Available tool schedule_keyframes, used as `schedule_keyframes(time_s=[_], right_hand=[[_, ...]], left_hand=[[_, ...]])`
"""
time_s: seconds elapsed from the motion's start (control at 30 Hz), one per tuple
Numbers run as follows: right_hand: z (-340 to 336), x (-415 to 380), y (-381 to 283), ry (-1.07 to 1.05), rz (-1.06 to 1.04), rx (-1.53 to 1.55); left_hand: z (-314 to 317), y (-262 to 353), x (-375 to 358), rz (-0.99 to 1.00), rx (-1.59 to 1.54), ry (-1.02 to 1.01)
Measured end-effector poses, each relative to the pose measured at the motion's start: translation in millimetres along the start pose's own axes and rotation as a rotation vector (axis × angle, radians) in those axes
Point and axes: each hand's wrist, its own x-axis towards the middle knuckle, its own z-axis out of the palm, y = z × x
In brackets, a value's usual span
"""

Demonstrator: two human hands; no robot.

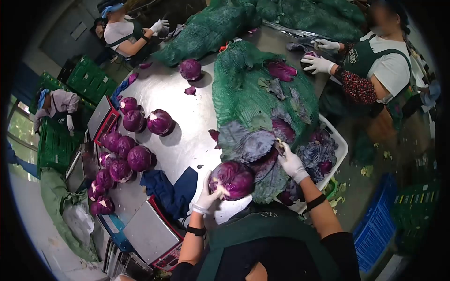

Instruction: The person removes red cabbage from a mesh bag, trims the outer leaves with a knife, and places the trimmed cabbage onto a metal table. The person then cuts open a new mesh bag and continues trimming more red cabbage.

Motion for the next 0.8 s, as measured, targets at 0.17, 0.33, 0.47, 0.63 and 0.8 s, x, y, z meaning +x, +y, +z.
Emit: schedule_keyframes(time_s=[0.17,0.33,0.47,0.63,0.8], right_hand=[[-30.5,-37.3,51.6,0.268,-0.038,0.295],[-55.8,-67.7,219.3,0.254,0.416,-0.304],[-89.1,-109.6,155.1,0.17,0.436,-0.14],[-52.6,-102.7,48.8,-0.036,0.318,0.412],[-9.6,-76.9,-53.3,-0.293,0.136,0.708]], left_hand=[[-8.8,-10.7,-18.9,0.18,0.123,0.048],[13.5,-0.4,11.4,0.288,0.447,0.203],[42.3,38.7,21.6,0.109,0.77,0.351],[61.4,112.8,28.0,-0.403,1.141,0.08],[51.8,84.5,36.7,0.477,1.463,0.221]])
